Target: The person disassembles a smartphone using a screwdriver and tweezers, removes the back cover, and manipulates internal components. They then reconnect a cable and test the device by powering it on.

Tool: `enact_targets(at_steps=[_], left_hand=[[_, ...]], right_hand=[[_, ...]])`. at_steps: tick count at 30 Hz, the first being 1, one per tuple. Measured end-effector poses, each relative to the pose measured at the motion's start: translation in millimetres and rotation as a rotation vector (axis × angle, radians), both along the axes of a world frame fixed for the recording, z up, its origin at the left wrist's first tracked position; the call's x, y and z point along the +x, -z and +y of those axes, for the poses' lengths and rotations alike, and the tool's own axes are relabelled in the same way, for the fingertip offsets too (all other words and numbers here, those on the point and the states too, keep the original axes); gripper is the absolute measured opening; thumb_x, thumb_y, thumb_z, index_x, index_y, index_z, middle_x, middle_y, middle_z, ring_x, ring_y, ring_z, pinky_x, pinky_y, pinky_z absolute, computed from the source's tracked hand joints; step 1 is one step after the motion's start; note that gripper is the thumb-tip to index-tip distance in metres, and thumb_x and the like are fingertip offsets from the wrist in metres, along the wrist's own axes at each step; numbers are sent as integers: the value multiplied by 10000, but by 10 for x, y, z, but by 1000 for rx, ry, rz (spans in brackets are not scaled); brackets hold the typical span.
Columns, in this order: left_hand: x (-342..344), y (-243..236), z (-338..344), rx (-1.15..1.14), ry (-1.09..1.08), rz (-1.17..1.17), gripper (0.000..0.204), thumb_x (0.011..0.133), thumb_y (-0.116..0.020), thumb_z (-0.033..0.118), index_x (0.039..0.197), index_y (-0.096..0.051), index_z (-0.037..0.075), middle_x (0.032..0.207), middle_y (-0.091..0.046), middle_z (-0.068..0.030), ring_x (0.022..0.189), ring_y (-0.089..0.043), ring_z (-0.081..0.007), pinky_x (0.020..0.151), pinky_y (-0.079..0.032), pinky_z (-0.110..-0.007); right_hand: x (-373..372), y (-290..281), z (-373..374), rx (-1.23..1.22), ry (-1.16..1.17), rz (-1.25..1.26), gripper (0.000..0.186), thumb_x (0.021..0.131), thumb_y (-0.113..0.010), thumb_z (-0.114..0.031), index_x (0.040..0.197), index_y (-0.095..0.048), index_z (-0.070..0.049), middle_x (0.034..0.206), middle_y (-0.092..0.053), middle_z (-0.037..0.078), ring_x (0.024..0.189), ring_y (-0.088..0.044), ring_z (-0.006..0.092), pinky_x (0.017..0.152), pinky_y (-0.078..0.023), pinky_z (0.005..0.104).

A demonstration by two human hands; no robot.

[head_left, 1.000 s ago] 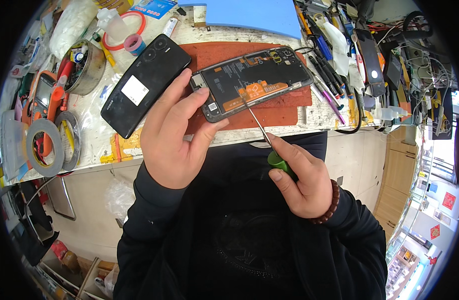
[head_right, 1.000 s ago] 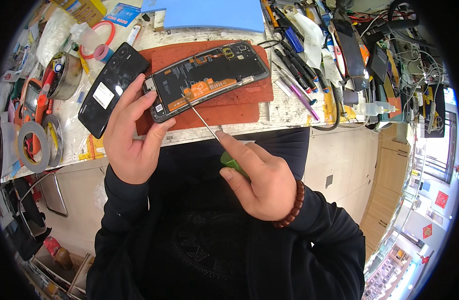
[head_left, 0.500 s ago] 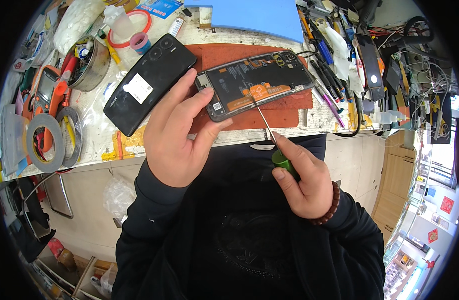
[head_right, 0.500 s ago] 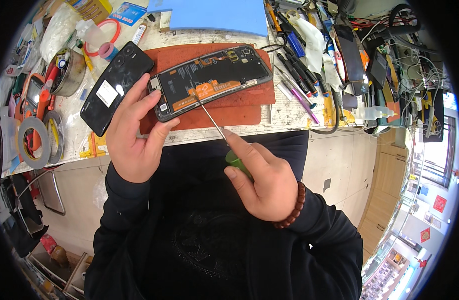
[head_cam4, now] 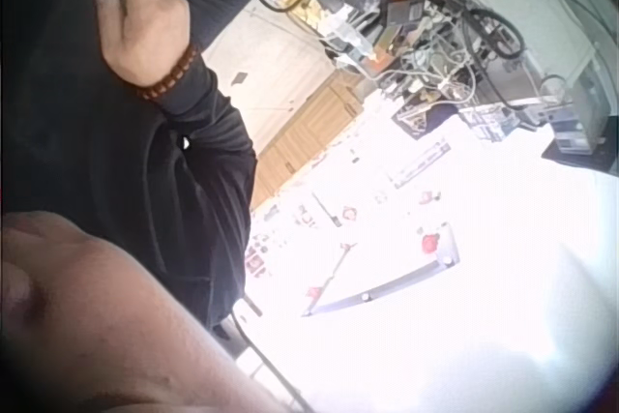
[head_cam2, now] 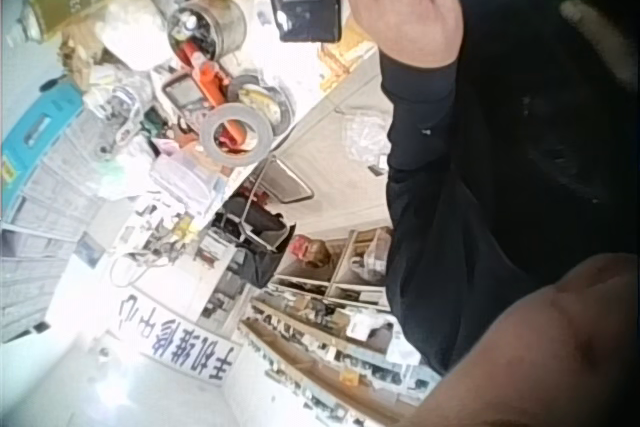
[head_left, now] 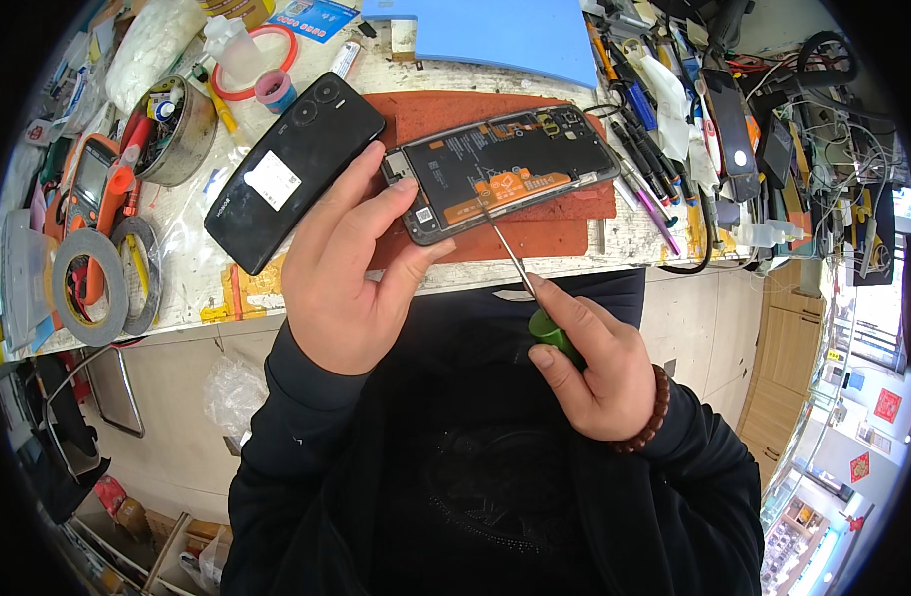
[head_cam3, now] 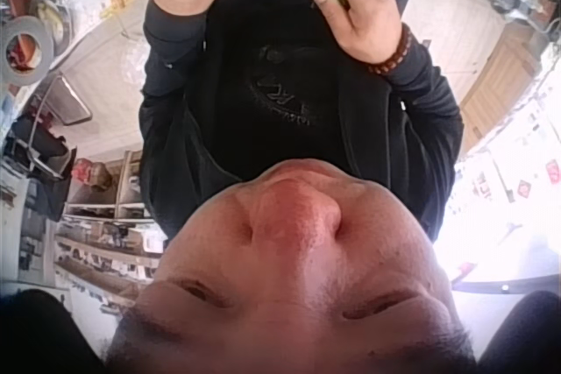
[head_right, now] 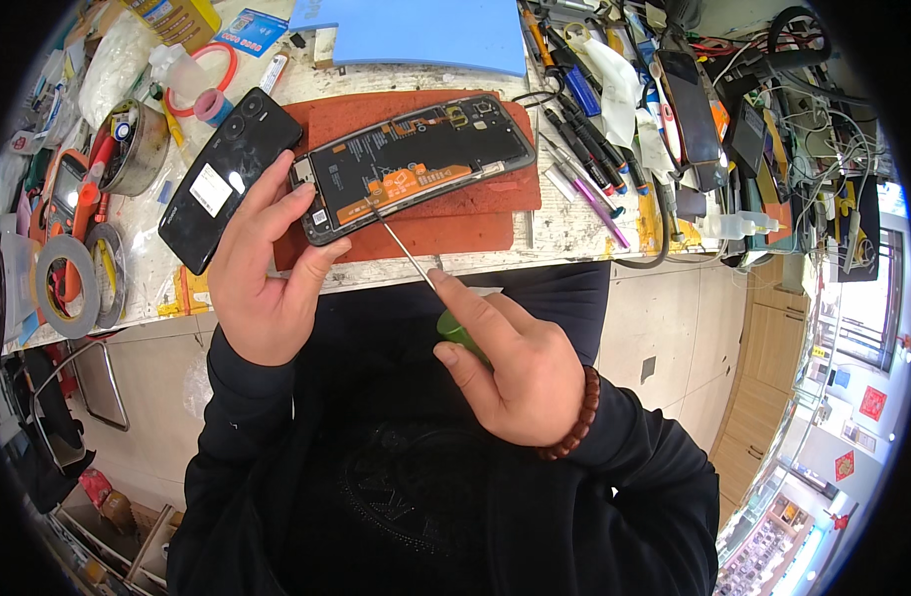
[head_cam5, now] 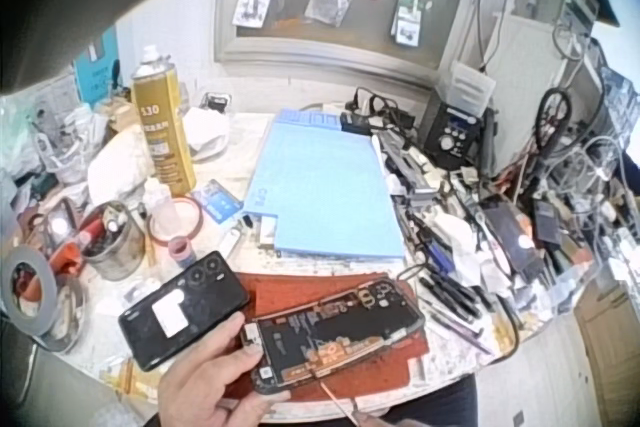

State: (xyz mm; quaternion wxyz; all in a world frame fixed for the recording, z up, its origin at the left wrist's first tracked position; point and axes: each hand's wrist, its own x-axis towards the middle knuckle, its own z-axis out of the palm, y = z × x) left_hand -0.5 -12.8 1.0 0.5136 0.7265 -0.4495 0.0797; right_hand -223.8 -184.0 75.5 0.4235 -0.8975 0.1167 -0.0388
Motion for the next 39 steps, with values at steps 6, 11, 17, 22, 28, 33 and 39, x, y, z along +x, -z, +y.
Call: enact_targets(at_steps=[6,11,17,22,28,33,39], left_hand=[[4,1,-3,-9,5,1,527,861,-996,103,1328,-775,1,1514,-716,-308,1232,-794,-414,1007,-649,-423],[-1,2,-1,-5,2,-6,529,860,-996,100,1329,-775,-3,1511,-716,-311,1228,-795,-414,1003,-651,-424],[0,5,2,1,0,-18,528,862,-994,97,1331,-775,-6,1505,-718,-313,1223,-797,-413,999,-653,-423],[-12,47,-1,16,3,-17,540,847,-1004,107,1321,-768,-1,1526,-697,-297,1243,-784,-405,999,-651,-413],[-59,-119,77,188,12,-102,745,832,-1029,147,1469,-661,32,1751,-472,-281,1538,-592,-427,1264,-503,-515],[-19,-513,73,214,92,-173,834,855,-1000,174,1559,-590,-3,1623,-586,-290,1474,-603,-471,1213,-501,-528],[192,-821,-409,584,159,-171,851,894,-977,261,1569,-559,-47,1466,-662,-276,1245,-701,-464,1057,-586,-495]], right_hand=[[11,-1,5,7,-1,-13,632,1041,-774,-26,1642,-584,24,1044,-773,220,836,-790,376,775,-638,409],[24,-21,16,15,-9,6,633,1038,-779,-25,1638,-587,26,1045,-773,224,837,-790,377,773,-638,411],[24,18,25,0,-21,-6,626,1043,-778,-31,1637,-587,23,1066,-775,223,852,-796,379,780,-639,411],[-15,68,-16,26,0,-79,633,1059,-773,-48,1651,-560,15,1068,-772,211,882,-796,370,814,-634,398],[-183,-37,-225,234,-50,51,646,1047,-832,-121,1617,-558,9,1115,-765,210,956,-793,378,894,-622,386],[-355,50,-350,261,-6,-37,638,1025,-867,-111,1582,-578,3,1152,-764,125,971,-746,206,905,-594,338],[-653,231,-414,693,199,-34,608,1076,-793,-86,1613,-525,6,1078,-711,66,854,-679,129,812,-568,283]])
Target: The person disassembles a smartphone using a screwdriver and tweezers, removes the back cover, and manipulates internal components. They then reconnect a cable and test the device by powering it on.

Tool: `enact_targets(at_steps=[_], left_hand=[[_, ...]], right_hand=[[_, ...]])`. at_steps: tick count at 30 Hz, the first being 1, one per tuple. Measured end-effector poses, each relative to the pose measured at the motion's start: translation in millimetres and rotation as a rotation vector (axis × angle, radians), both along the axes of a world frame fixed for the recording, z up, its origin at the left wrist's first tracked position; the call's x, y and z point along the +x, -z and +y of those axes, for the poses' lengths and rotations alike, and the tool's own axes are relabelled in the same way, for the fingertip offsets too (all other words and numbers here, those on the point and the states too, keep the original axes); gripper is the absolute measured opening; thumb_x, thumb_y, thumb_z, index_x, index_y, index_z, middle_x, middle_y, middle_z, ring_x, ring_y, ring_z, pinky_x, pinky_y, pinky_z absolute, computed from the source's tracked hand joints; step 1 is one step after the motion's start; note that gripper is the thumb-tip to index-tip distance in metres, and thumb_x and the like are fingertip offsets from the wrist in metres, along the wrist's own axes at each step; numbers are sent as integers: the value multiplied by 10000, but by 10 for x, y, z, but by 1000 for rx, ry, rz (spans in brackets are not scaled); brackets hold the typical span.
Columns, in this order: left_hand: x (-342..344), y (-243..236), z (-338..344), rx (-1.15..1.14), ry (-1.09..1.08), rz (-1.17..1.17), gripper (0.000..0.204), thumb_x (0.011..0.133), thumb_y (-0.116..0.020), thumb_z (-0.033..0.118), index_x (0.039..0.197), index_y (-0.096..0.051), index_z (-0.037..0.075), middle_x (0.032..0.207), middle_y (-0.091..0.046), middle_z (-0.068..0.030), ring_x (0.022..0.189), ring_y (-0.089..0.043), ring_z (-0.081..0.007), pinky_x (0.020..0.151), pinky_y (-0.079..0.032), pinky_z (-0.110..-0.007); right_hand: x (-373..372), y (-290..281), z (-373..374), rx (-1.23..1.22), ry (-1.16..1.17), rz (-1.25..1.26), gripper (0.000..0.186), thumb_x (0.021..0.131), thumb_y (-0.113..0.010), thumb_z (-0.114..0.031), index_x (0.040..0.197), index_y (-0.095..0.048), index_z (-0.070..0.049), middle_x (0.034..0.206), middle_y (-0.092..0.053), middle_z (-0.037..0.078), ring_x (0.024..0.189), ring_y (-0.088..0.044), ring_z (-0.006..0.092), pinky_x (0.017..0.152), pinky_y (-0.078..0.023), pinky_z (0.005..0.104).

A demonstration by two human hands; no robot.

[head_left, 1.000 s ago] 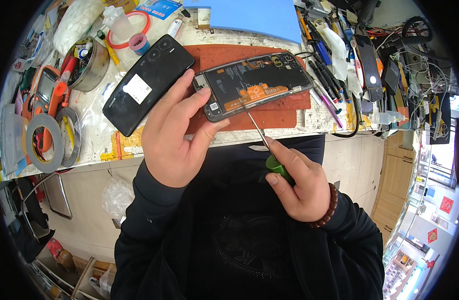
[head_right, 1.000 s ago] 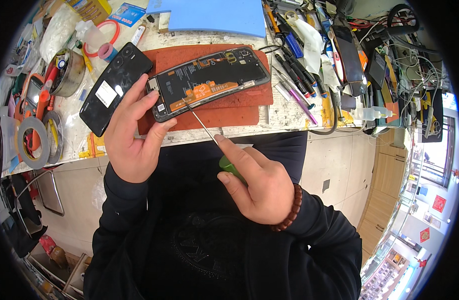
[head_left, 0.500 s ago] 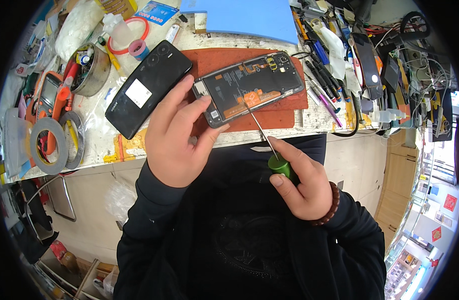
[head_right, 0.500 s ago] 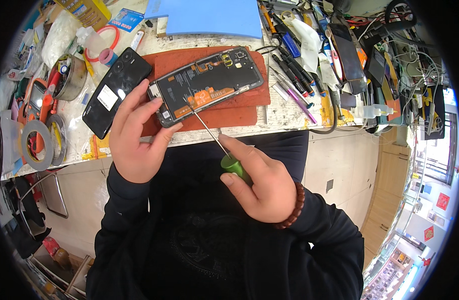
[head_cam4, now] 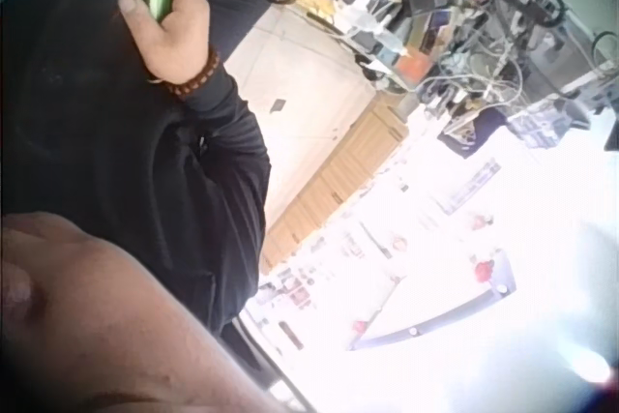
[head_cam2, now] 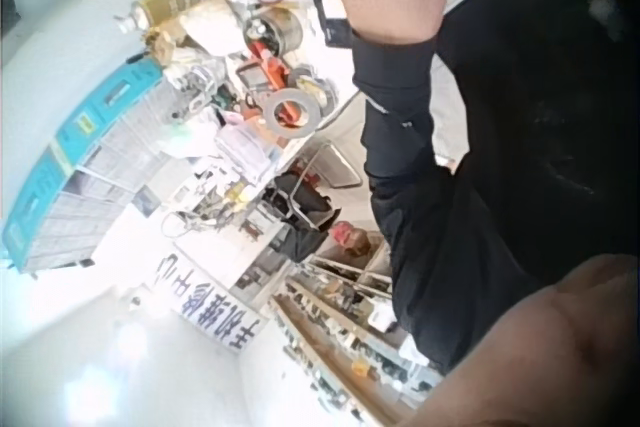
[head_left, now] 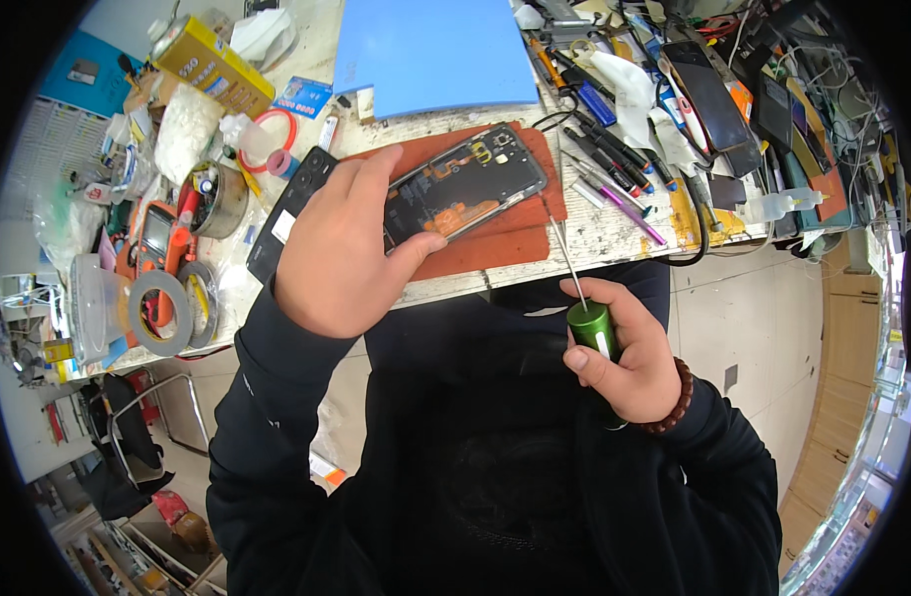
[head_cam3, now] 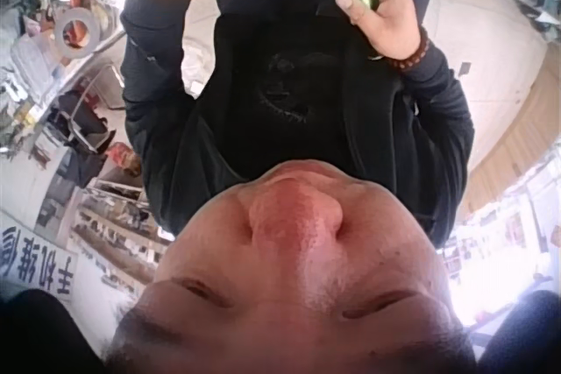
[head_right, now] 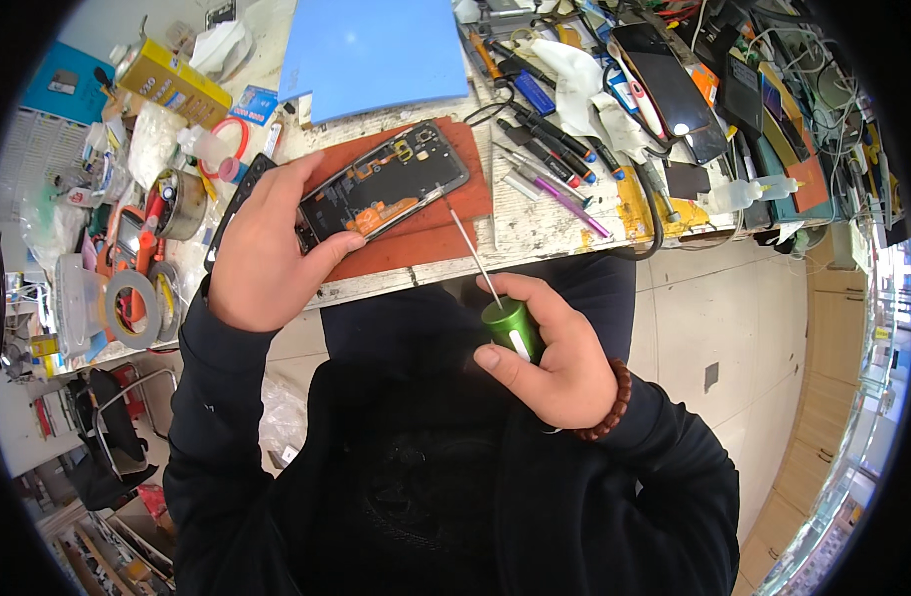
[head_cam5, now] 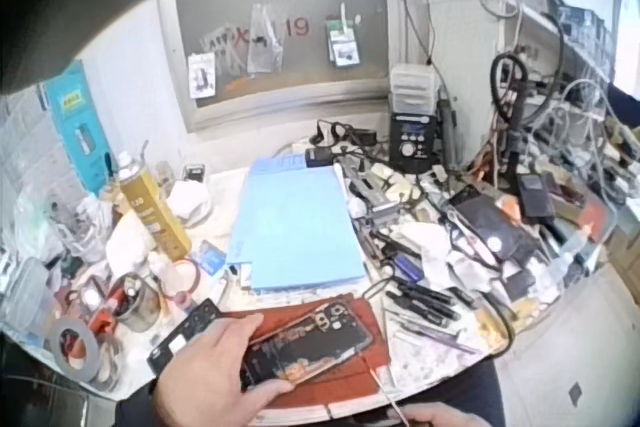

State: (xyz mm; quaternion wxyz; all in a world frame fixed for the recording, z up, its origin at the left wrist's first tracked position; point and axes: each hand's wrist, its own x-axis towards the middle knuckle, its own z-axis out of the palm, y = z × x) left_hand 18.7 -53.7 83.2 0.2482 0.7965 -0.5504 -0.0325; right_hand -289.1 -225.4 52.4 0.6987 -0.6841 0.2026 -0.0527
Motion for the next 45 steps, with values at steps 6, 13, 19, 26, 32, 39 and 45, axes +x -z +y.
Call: enact_targets(at_steps=[6,13,19,26,32,39,45], left_hand=[[-20,-338,-277,447,-91,19,578,871,-1000,315,1262,-744,-25,980,-764,-199,915,-767,-418,811,-598,-505],[-318,-143,-215,-149,-152,1055,337,1105,-776,185,1346,-713,-42,1156,-825,-174,1008,-823,-280,904,-670,-420],[-867,261,-82,-812,77,1734,540,1075,-654,84,1588,-548,-45,1544,-670,-305,1397,-702,-499,1193,-567,-695],[-882,326,-160,-987,304,1824,610,1057,-647,101,1634,-499,-31,1555,-657,-305,1448,-669,-493,1249,-516,-698],[-891,277,-79,-911,252,1758,679,1078,-629,107,1716,-412,24,1631,-595,-354,1462,-651,-540,1259,-512,-694],[-969,302,-65,-885,240,1766,839,1087,-582,76,1836,-226,197,1624,-590,-358,1454,-656,-538,1218,-557,-671],[-1010,305,-52,-874,203,1742,872,1096,-613,95,1850,-181,172,1535,-653,-340,1359,-735,-487,1200,-553,-716]], right_hand=[[-167,201,5,540,126,-277,630,1163,-669,-214,1698,-408,-7,1053,-689,147,726,-685,177,693,-576,305],[-295,237,-51,746,-73,-231,535,1215,-562,-169,1710,-427,-19,1131,-669,104,755,-669,141,706,-551,284],[-214,-25,-194,493,-193,-178,502,1223,-513,-191,1680,-447,7,1106,-656,97,733,-636,113,690,-541,270],[-103,-221,-162,20,-279,-197,467,1181,-562,-107,1625,-512,28,1040,-675,82,745,-656,130,719,-547,279],[-43,-276,-106,-120,-248,-179,458,1133,-671,-83,1569,-587,32,1179,-743,178,967,-758,331,899,-595,382],[-15,-240,-31,-218,-215,-239,460,1126,-688,-83,1560,-605,47,1234,-761,215,1020,-775,367,940,-607,394],[-34,-184,-33,-246,-193,-264,466,1116,-697,-77,1556,-610,51,1260,-769,236,1053,-787,383,951,-614,403]])
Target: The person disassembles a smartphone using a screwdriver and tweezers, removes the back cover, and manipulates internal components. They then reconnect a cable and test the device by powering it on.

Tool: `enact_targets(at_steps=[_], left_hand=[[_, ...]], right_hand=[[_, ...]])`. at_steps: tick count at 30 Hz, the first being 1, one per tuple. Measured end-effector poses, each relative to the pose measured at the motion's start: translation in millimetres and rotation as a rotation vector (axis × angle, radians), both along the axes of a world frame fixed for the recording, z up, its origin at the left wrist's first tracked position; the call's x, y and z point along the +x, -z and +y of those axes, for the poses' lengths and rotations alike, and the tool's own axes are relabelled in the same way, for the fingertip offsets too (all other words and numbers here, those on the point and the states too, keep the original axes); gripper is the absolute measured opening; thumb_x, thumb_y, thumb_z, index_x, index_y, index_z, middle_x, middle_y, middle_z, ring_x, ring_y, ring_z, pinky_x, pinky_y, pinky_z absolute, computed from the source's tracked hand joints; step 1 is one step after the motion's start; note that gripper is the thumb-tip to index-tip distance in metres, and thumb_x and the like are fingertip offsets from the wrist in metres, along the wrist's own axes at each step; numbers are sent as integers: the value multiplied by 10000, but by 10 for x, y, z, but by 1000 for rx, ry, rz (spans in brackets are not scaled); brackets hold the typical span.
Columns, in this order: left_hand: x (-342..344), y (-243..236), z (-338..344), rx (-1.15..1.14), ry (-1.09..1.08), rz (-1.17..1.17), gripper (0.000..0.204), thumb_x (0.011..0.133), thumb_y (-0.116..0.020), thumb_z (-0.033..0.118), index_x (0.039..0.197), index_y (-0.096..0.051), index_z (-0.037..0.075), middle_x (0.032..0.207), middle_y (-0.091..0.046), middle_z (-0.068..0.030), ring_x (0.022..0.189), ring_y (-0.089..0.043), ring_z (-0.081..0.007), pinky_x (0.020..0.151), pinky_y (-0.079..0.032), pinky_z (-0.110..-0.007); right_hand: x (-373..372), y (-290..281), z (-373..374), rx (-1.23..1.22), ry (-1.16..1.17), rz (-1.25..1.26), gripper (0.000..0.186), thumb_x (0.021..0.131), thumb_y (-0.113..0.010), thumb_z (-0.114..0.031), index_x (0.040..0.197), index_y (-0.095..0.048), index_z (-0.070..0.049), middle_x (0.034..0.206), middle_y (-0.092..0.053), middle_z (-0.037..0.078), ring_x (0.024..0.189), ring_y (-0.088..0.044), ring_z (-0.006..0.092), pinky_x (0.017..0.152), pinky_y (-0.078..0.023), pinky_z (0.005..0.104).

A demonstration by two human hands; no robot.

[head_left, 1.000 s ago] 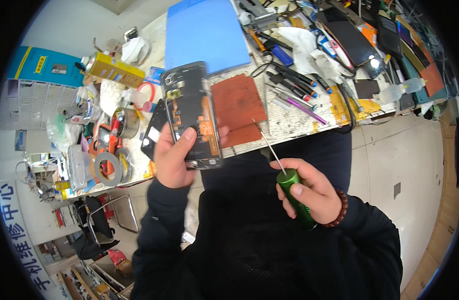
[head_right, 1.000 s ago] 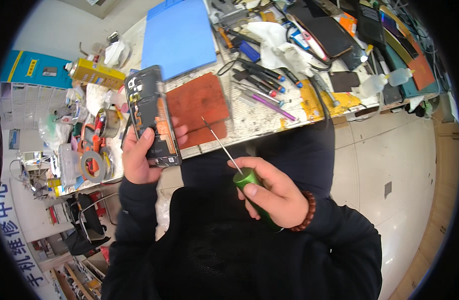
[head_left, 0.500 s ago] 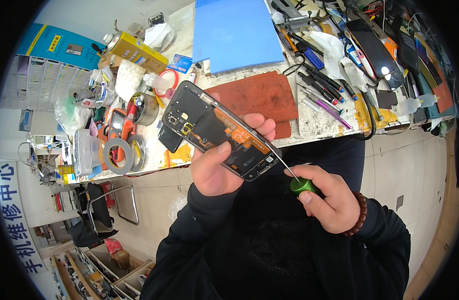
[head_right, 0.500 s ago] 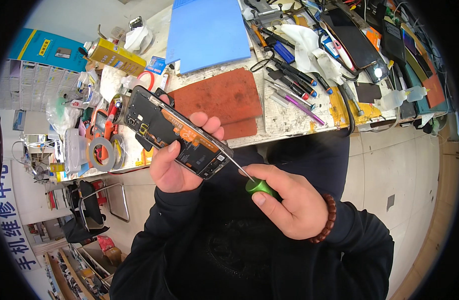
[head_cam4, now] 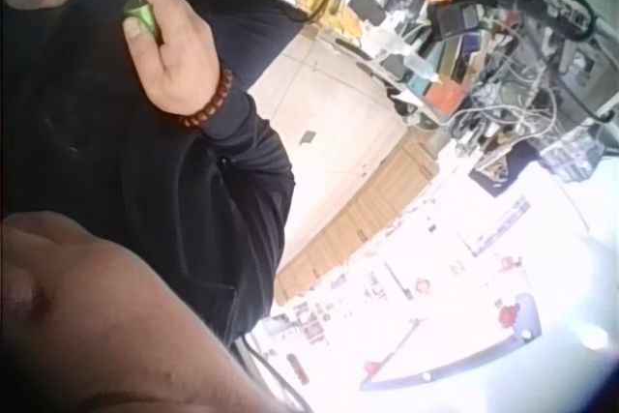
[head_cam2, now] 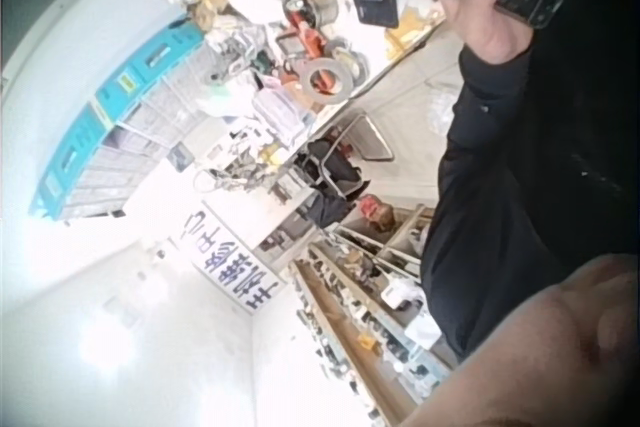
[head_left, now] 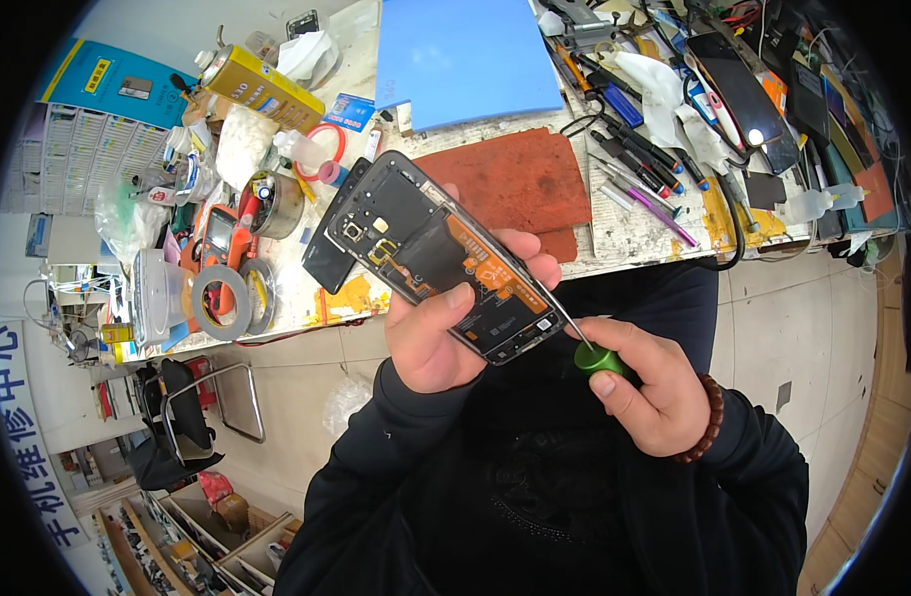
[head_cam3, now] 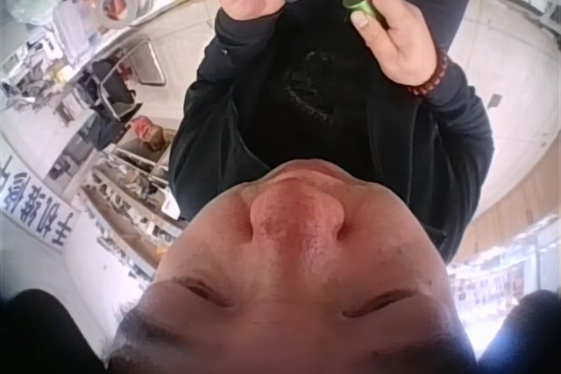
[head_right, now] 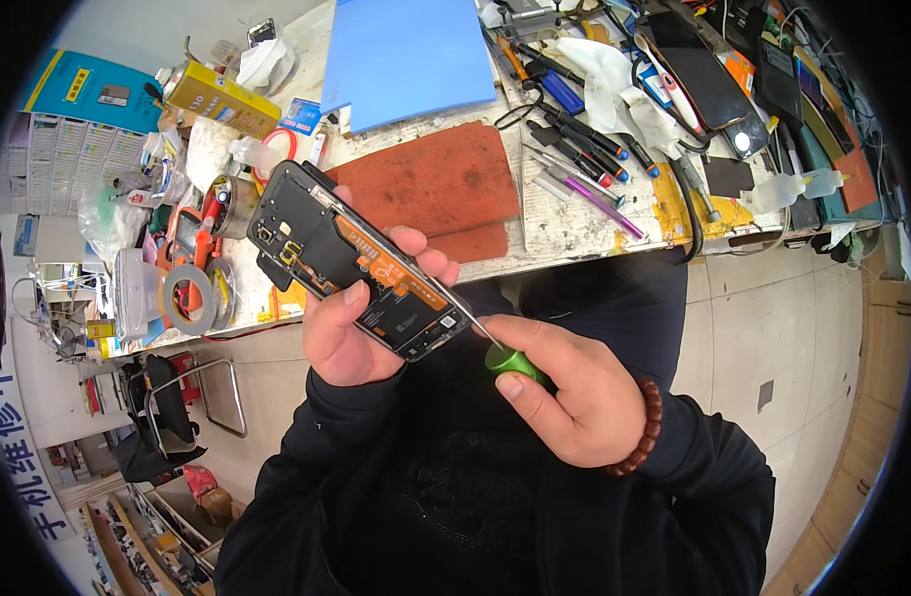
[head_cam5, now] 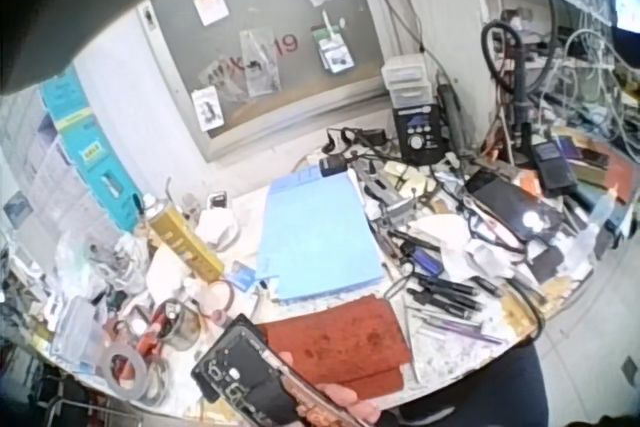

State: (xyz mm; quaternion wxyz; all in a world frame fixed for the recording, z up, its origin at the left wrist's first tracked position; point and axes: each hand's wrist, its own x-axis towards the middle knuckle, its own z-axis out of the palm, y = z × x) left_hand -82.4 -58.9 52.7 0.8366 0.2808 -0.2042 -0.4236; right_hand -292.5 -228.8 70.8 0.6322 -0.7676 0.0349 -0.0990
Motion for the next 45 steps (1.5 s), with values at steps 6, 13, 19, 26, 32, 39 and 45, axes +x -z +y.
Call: enact_targets(at_steps=[6,13,19,26,32,39,45], left_hand=[[-17,38,-26,-15,6,-7,840,1091,-594,94,1839,-215,145,1524,-652,-347,1355,-725,-502,1152,-605,-662],[-12,65,-29,-50,23,-8,826,1088,-586,92,1830,-223,117,1492,-656,-344,1344,-720,-523,1109,-637,-648],[-16,48,-20,-6,13,-47,840,1092,-593,90,1836,-204,119,1484,-651,-342,1342,-720,-521,1105,-638,-642],[-93,7,-30,66,-63,-112,873,1078,-637,105,1837,-207,115,1435,-673,-319,1279,-757,-470,1139,-598,-693],[-114,-4,-32,85,-77,-113,870,1078,-631,105,1838,-208,112,1429,-674,-317,1273,-758,-470,1131,-610,-680],[-120,-9,-26,93,-86,-124,872,1076,-629,101,1836,-203,112,1418,-675,-310,1263,-761,-469,1124,-617,-672],[-124,3,-37,88,-98,-138,867,1073,-636,107,1826,-206,112,1405,-676,-305,1277,-755,-458,1138,-605,-675]], right_hand=[[-2,51,42,-53,29,-73,452,1106,-698,-65,1536,-620,50,1216,-769,232,1015,-783,383,919,-616,403],[-1,91,55,-44,47,-99,444,1105,-702,-62,1526,-622,54,1191,-766,226,991,-778,379,901,-613,404],[6,97,68,-42,45,-99,441,1106,-706,-63,1524,-624,53,1209,-769,228,1004,-783,382,909,-616,407],[30,63,75,-64,36,-78,441,1103,-710,-63,1519,-616,50,1213,-771,228,1000,-790,385,896,-622,412],[61,51,81,-102,39,-65,427,1082,-731,-60,1482,-616,33,1172,-761,212,948,-782,389,852,-620,415],[86,45,81,-110,24,-49,438,1063,-746,-43,1471,-601,18,1142,-749,201,921,-772,395,815,-611,413],[120,62,98,-123,24,-60,442,1064,-746,-49,1473,-589,10,1135,-745,201,928,-776,405,810,-614,425]])
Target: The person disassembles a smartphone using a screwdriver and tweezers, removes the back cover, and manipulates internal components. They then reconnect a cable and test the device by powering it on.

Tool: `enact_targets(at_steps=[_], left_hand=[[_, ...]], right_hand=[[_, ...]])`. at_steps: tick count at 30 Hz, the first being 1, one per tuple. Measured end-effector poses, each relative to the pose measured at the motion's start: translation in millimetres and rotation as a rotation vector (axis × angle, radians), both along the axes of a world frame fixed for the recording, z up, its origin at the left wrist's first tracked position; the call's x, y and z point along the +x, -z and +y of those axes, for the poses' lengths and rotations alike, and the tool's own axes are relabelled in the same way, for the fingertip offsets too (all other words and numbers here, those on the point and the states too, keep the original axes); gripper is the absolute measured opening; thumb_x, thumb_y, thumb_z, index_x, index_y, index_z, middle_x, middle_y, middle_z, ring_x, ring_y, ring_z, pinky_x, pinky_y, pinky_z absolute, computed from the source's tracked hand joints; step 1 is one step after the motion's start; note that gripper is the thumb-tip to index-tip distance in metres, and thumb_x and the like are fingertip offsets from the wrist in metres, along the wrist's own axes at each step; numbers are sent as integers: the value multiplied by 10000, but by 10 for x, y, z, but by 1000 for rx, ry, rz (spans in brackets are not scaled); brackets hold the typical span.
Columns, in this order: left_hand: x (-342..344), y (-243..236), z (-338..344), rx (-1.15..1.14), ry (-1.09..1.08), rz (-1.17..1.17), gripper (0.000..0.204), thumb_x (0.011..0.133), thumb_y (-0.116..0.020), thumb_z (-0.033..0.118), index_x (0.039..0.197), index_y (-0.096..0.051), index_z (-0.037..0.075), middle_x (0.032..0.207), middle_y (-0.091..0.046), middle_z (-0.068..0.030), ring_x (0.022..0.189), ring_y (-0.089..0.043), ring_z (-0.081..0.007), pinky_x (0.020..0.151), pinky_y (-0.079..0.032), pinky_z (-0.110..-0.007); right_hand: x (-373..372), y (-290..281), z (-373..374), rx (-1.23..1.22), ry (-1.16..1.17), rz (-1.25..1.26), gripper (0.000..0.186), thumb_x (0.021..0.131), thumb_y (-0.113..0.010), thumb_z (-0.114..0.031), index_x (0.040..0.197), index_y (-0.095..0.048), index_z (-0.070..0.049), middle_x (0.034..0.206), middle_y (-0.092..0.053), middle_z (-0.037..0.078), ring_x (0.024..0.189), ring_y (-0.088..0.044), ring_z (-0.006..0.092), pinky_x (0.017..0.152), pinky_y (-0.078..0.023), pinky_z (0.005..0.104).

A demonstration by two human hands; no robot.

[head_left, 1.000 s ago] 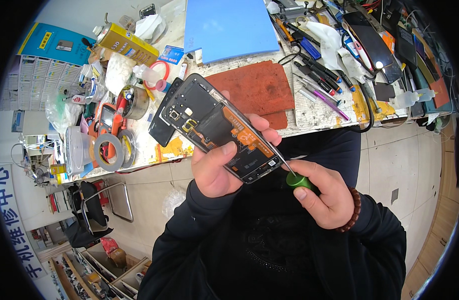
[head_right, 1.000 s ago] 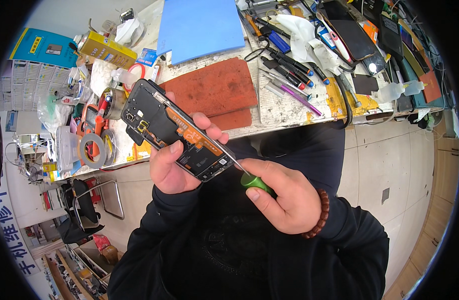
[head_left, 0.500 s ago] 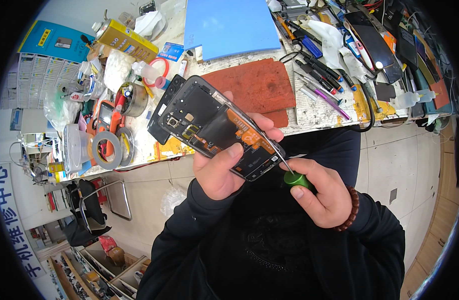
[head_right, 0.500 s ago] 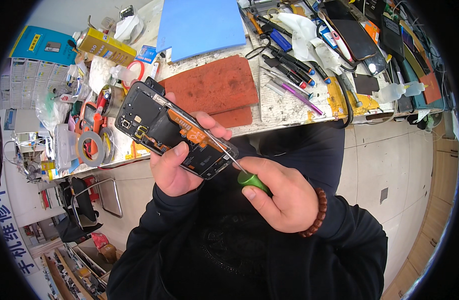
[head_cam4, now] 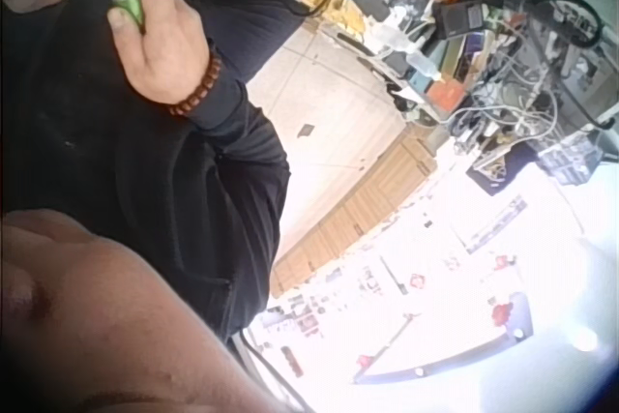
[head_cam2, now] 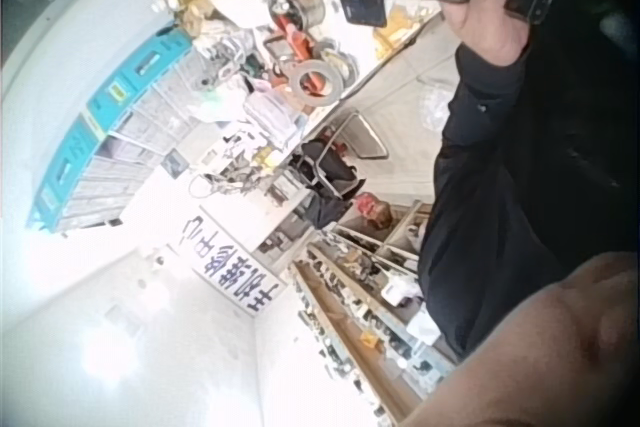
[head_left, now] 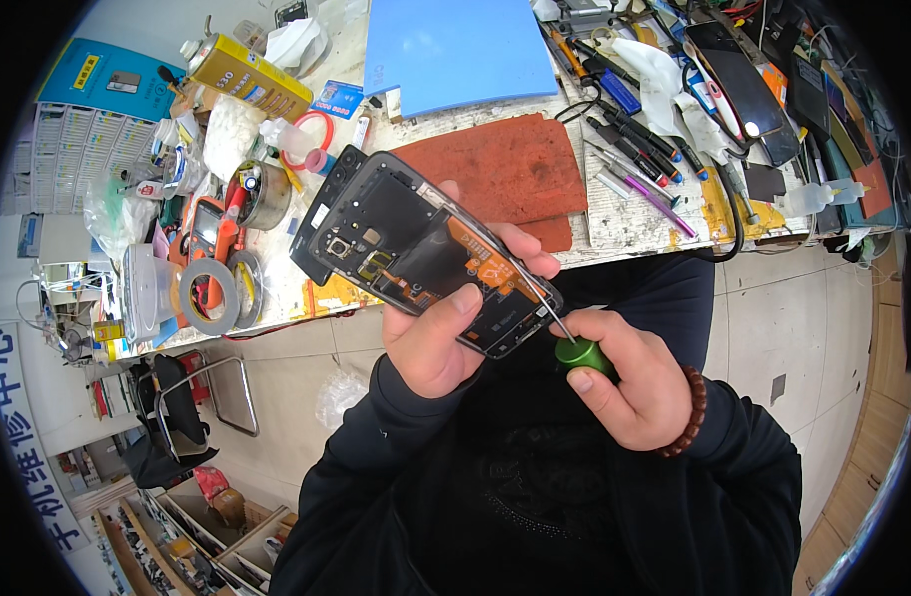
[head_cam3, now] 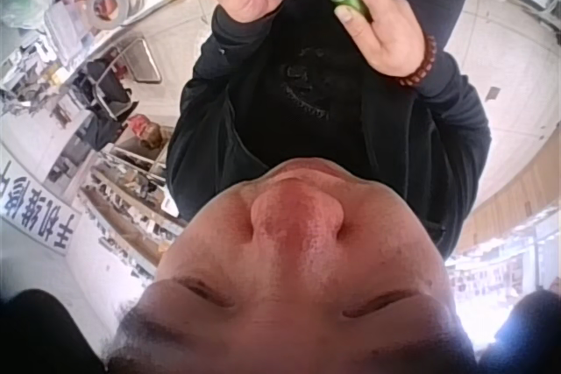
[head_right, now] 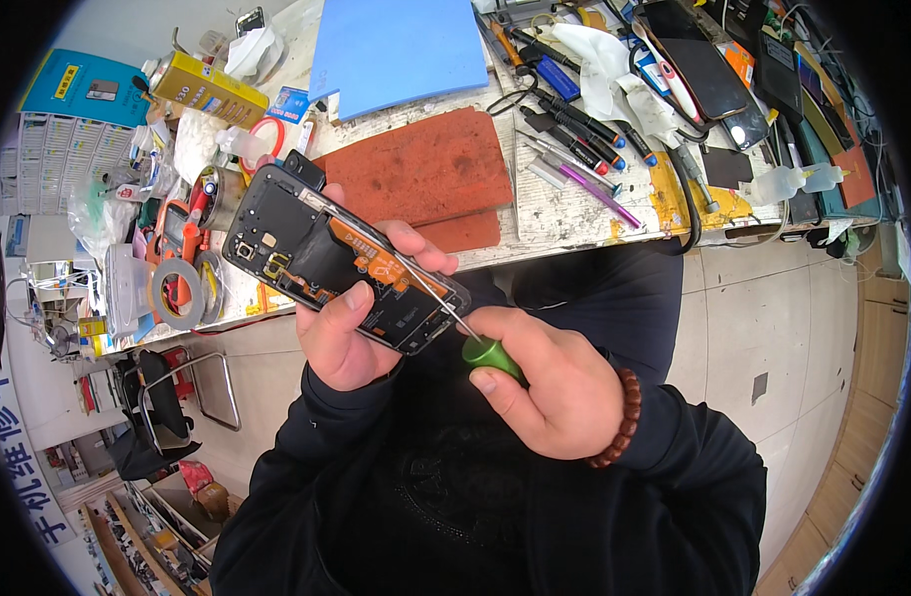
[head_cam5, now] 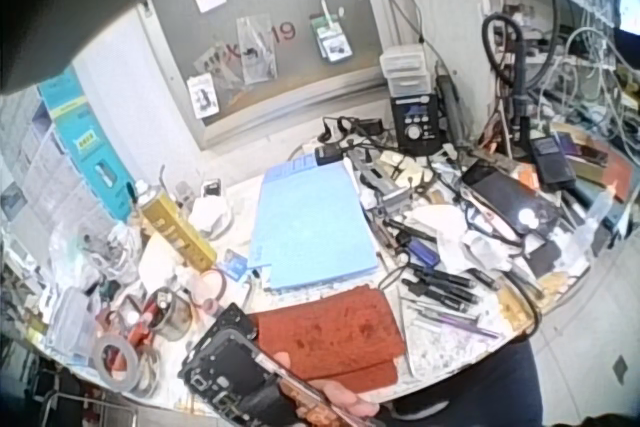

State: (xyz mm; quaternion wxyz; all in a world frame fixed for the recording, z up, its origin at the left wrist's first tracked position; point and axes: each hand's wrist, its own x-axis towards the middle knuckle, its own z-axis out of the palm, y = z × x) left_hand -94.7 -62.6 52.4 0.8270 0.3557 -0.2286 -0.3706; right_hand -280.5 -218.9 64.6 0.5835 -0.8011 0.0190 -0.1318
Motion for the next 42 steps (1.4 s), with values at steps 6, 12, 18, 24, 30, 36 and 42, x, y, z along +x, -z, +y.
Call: enact_targets(at_steps=[6,12,18,24,30,36,42], left_hand=[[-3,-7,5,10,-10,-20,880,1076,-644,114,1833,-196,116,1404,-676,-307,1282,-753,-450,1148,-598,-674],[-7,10,20,21,-9,-20,890,1081,-652,122,1839,-185,119,1406,-675,-309,1278,-756,-452,1138,-609,-663],[36,80,32,-70,52,-41,821,1087,-568,27,1829,-232,127,1480,-652,-338,1377,-715,-472,1179,-588,-602],[36,115,50,-83,69,-55,830,1083,-558,17,1837,-235,143,1491,-652,-339,1386,-710,-477,1184,-583,-609],[45,134,48,-92,72,-76,831,1083,-553,12,1839,-234,144,1497,-654,-337,1399,-702,-478,1186,-581,-610],[40,131,62,-58,57,-54,821,1087,-573,31,1832,-245,139,1496,-662,-338,1388,-710,-482,1178,-585,-612],[97,128,62,-109,114,122,842,1071,-628,67,1822,-258,153,1558,-627,-375,1421,-681,-537,1211,-560,-665]], right_hand=[[19,1,6,-3,-3,-12,439,1066,-749,-52,1471,-593,20,1167,-752,214,943,-783,413,820,-624,432],[44,-22,-14,-25,-14,-9,442,1067,-745,-50,1475,-591,24,1183,-754,224,954,-786,421,821,-627,437],[55,-57,-30,-20,-35,25,448,1072,-740,-62,1484,-584,18,1190,-756,231,956,-787,436,817,-629,446],[85,-79,-40,-23,-34,14,453,1071,-744,-69,1485,-582,17,1194,-760,234,968,-789,451,819,-632,457],[111,-90,-23,-36,-28,22,467,1062,-754,-63,1489,-582,16,1209,-765,235,987,-794,456,828,-638,463],[166,-82,22,-18,-6,-2,468,1055,-758,-55,1487,-590,12,1223,-766,236,1006,-797,450,843,-640,457],[143,-113,-7,-30,19,-40,453,1047,-764,-52,1469,-611,12,1176,-761,216,961,-787,425,827,-631,441]])
